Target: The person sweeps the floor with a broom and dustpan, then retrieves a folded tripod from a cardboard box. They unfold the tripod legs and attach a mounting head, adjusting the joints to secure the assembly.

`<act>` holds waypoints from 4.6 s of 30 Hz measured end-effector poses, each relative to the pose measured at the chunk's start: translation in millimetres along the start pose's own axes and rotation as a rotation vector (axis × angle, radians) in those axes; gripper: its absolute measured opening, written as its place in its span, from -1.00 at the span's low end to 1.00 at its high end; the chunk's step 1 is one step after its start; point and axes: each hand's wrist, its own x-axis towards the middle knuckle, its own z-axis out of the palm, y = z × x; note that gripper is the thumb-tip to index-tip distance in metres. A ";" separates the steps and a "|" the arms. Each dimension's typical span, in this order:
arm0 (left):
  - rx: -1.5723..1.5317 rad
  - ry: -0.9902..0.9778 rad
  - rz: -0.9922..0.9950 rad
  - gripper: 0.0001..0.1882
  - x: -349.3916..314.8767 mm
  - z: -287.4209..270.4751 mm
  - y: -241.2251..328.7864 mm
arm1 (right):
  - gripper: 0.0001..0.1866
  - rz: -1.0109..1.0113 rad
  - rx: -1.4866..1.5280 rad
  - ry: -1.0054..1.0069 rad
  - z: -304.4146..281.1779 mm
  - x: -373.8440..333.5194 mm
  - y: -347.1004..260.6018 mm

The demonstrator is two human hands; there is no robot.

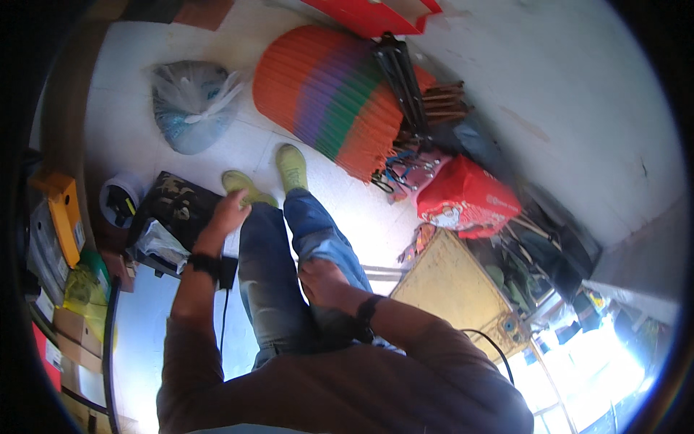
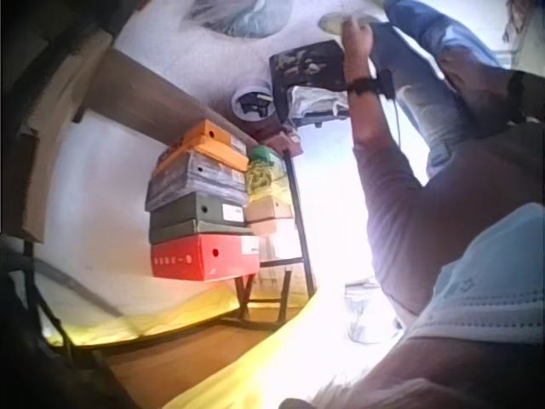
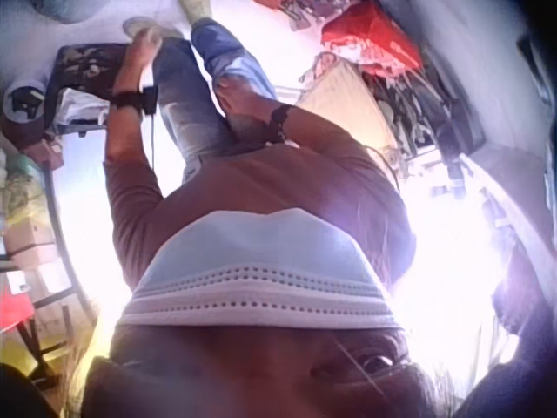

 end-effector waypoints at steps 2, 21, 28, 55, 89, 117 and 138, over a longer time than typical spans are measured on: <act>-0.262 -0.108 -0.070 -0.53 -62.7 15.6 23.2 | -0.84 0.079 0.050 0.035 3.2 0.6 4.4; 0.253 0.063 0.224 -0.79 -188.3 52.1 129.2 | -0.77 0.211 0.188 0.142 56.3 -14.5 29.3; 0.370 -0.026 0.208 -0.81 -193.2 65.8 130.9 | -0.70 0.382 0.281 0.622 -43.2 2.9 153.6; 0.407 -0.021 0.227 -0.85 -163.5 75.4 157.4 | -0.48 0.085 -0.421 0.863 -260.3 -73.3 123.7; 0.412 0.010 0.202 -0.82 -167.0 64.4 142.0 | -0.60 0.183 0.543 1.497 -299.8 -245.7 4.0; -1.225 0.716 -0.096 -0.46 -82.2 -35.3 142.4 | -0.75 0.707 -0.376 -0.299 -73.5 -153.6 345.0; -1.639 0.554 -0.185 -0.51 30.4 20.4 108.8 | -0.66 0.679 -0.846 -0.120 -2.5 -47.8 646.9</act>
